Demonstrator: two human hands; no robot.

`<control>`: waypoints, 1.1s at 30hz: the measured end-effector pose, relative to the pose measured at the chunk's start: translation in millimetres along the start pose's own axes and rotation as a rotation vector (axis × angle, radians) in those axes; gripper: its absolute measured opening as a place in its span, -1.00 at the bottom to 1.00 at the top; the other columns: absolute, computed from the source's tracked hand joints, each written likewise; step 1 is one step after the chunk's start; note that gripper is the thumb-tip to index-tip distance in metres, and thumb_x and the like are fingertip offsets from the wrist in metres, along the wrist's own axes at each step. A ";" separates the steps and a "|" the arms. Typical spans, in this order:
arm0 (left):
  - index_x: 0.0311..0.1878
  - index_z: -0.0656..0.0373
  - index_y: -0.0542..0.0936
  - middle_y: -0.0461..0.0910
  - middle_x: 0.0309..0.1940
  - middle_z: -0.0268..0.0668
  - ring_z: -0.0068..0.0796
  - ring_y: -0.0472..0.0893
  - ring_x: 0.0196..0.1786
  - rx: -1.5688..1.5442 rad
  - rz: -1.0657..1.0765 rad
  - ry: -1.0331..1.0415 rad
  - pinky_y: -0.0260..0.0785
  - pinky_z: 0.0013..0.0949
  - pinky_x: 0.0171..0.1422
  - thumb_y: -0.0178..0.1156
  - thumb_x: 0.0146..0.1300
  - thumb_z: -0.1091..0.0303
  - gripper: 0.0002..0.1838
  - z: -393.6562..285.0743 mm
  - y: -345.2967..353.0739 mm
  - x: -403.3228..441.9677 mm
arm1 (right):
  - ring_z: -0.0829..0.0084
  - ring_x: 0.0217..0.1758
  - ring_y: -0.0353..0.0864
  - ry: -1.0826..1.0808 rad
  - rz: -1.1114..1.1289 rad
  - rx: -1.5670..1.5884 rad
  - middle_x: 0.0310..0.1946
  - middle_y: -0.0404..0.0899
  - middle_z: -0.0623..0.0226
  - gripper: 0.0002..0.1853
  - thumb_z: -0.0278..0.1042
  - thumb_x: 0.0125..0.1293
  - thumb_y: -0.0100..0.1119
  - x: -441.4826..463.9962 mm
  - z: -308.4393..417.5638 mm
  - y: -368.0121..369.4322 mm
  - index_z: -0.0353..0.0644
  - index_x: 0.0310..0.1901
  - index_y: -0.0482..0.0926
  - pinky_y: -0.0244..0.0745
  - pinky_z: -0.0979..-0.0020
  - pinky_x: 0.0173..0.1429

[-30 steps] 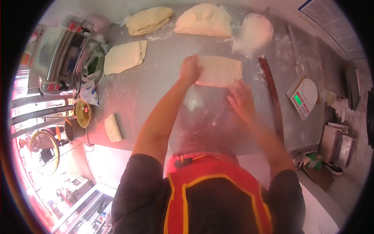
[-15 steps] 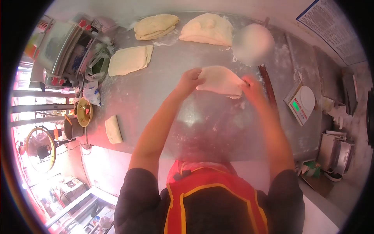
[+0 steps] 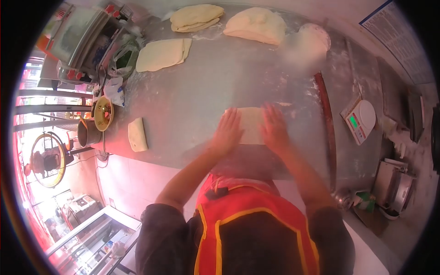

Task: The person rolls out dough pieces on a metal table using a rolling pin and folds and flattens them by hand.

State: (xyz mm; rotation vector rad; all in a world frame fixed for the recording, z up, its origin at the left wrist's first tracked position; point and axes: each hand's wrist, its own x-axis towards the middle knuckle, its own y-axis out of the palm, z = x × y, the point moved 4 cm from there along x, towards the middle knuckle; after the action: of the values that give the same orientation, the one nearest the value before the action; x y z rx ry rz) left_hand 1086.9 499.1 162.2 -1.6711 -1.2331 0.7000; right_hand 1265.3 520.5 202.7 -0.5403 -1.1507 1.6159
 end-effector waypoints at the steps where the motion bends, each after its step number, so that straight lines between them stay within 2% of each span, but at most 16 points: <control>1: 0.40 0.23 0.24 0.19 0.43 -0.04 -0.10 0.11 0.51 0.033 -0.060 -0.064 -0.09 -0.07 0.58 0.11 0.30 0.09 -0.32 -2.8 6.6 8.4 | -0.06 0.44 0.16 0.005 0.025 -0.048 0.37 0.21 -0.06 -0.43 -0.22 0.30 0.10 3.4 1.8 10.8 -0.25 0.30 0.31 0.05 -0.01 0.48; 4: 0.45 0.24 0.15 0.07 0.48 -0.05 -0.07 -0.04 0.56 0.114 -0.016 -0.072 -0.23 -0.02 0.60 0.06 0.30 -0.11 -0.19 4.8 18.6 11.8 | -0.06 0.48 0.10 0.020 0.066 -0.155 0.41 0.13 -0.05 -0.29 -0.16 0.27 0.14 4.8 -1.6 43.8 -0.21 0.41 0.17 0.01 -0.06 0.48; 6: 0.46 0.22 0.14 0.04 0.49 -0.06 -0.09 -0.08 0.57 0.109 0.005 -0.087 -0.26 0.00 0.59 0.02 0.32 -0.14 -0.19 2.9 13.8 13.0 | -0.05 0.48 0.09 0.030 0.048 -0.184 0.41 0.13 -0.05 -0.26 -0.09 0.27 0.14 -0.3 -3.0 47.1 -0.18 0.42 0.16 0.00 -0.07 0.48; 9: 0.46 0.18 0.14 0.02 0.50 -0.09 -0.09 -0.08 0.57 0.114 0.001 -0.098 -0.27 0.02 0.59 0.05 0.31 -0.12 -0.20 3.8 12.0 17.6 | -0.02 0.48 0.10 0.066 0.184 -0.178 0.42 0.13 0.00 -0.26 -0.06 0.29 0.10 0.5 -15.2 50.4 -0.16 0.44 0.12 0.01 -0.06 0.48; 11: 0.46 0.16 0.14 0.01 0.51 -0.10 -0.10 -0.08 0.57 0.124 0.013 -0.103 -0.27 0.03 0.59 0.07 0.31 -0.10 -0.21 5.3 11.3 16.0 | -0.03 0.46 0.14 0.095 0.004 -0.100 0.40 0.15 -0.04 -0.27 -0.08 0.30 0.12 -26.8 -36.2 17.0 -0.16 0.43 0.14 0.05 -0.06 0.46; 13: 0.46 0.15 0.15 -0.01 0.51 -0.11 -0.11 -0.09 0.57 0.134 0.030 -0.113 -0.29 0.03 0.59 0.07 0.32 -0.09 -0.23 -0.2 7.8 14.3 | -0.05 0.43 0.18 0.360 0.092 -0.235 0.37 0.21 -0.06 -0.29 -0.19 0.26 0.18 -44.5 -51.2 -48.9 -0.20 0.39 0.18 0.08 -0.03 0.45; 15: 0.46 0.16 0.15 0.00 0.51 -0.09 -0.10 -0.07 0.56 0.113 0.015 -0.101 -0.28 0.02 0.59 0.06 0.32 -0.08 -0.23 0.8 9.3 14.4 | -0.07 0.34 0.29 0.433 -0.333 -0.508 0.27 0.33 -0.05 -0.35 -0.26 0.22 0.25 -106.7 -111.4 -68.6 -0.24 0.31 0.27 0.16 -0.02 0.39; 17: 0.46 0.17 0.15 0.01 0.50 -0.08 -0.09 -0.05 0.56 0.066 0.000 -0.093 -0.25 0.02 0.59 0.05 0.33 -0.04 -0.25 5.0 15.4 14.1 | -0.09 0.22 0.38 0.765 -0.316 -0.470 0.13 0.43 -0.03 -0.47 -0.26 0.23 0.26 -160.1 -182.2 -69.7 -0.28 0.18 0.37 0.25 0.00 0.31; 19: 0.46 0.18 0.15 0.01 0.50 -0.07 -0.09 -0.04 0.55 0.005 -0.019 -0.093 -0.22 0.02 0.58 0.05 0.35 0.01 -0.28 15.9 19.1 11.0 | -0.09 0.16 0.41 0.767 -0.207 -0.518 0.06 0.45 -0.05 -0.51 -0.24 0.24 0.26 -198.3 -234.9 -58.1 -0.33 0.11 0.40 0.31 0.01 0.23; 21: 0.45 0.19 0.17 0.02 0.49 -0.04 -0.05 -0.01 0.54 -0.025 -0.119 -0.173 -0.17 0.03 0.57 0.09 0.33 0.13 -0.31 14.2 3.6 1.6 | -0.09 0.14 0.42 0.865 -0.171 -0.327 0.02 0.46 -0.08 -0.52 -0.24 0.25 0.25 -195.0 -245.2 -61.3 -0.36 0.08 0.40 0.33 0.04 0.20; 24: 0.42 0.22 0.19 0.05 0.47 0.01 0.00 0.03 0.52 -0.167 -0.312 -0.323 -0.10 0.05 0.55 0.12 0.30 0.27 -0.34 -13.6 -26.0 -30.1 | -0.08 0.11 0.42 0.727 -0.143 -0.237 0.00 0.46 -0.07 -0.53 -0.23 0.25 0.25 -187.8 -234.1 -69.5 -0.36 0.08 0.40 0.34 0.03 0.17; 25: 0.41 0.24 0.20 0.06 0.46 0.02 0.01 0.04 0.51 -0.231 -0.381 -0.363 -0.08 0.05 0.54 0.13 0.29 0.31 -0.35 -20.1 -32.1 -38.2 | -0.08 0.11 0.43 0.607 -0.146 -0.245 -0.01 0.47 -0.06 -0.54 -0.24 0.25 0.24 -178.6 -222.9 -67.3 -0.34 0.07 0.40 0.34 0.03 0.17; 28: 0.38 0.26 0.22 0.09 0.45 0.02 0.05 0.07 0.50 0.015 -0.488 -0.342 -0.06 0.08 0.52 0.12 0.29 0.32 -0.38 -30.6 -26.2 -56.3 | -0.05 0.08 0.44 0.313 -0.077 -0.217 -0.04 0.48 0.00 -0.58 -0.27 0.25 0.24 -169.0 -162.4 -70.0 -0.28 0.07 0.42 0.36 0.04 0.14; 31: 0.37 0.26 0.24 0.12 0.44 0.02 0.07 0.08 0.49 -0.030 -0.546 -0.369 -0.08 0.10 0.52 0.12 0.28 0.31 -0.39 -33.2 -47.9 -56.5 | 0.02 0.03 0.47 0.120 0.120 -0.112 -0.10 0.50 0.09 -0.56 -0.33 0.18 0.28 -103.7 -79.9 -67.2 -0.22 0.08 0.43 0.37 0.07 0.11; 33: 0.37 0.26 0.24 0.14 0.43 0.02 0.08 0.08 0.49 0.042 -0.556 -0.369 -0.10 0.12 0.52 0.11 0.29 0.30 -0.40 -29.3 -68.8 -55.4 | 0.06 -0.01 0.49 -0.028 0.137 -0.052 -0.13 0.50 0.16 -0.54 -0.36 0.13 0.29 -68.8 -28.8 -66.7 -0.19 0.08 0.44 0.38 0.10 0.07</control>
State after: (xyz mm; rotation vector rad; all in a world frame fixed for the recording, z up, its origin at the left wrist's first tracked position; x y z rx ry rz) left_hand 1064.1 442.8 232.7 -1.1044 -1.8311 0.6890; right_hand 1345.4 470.2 235.3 -0.6444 -1.2010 1.7184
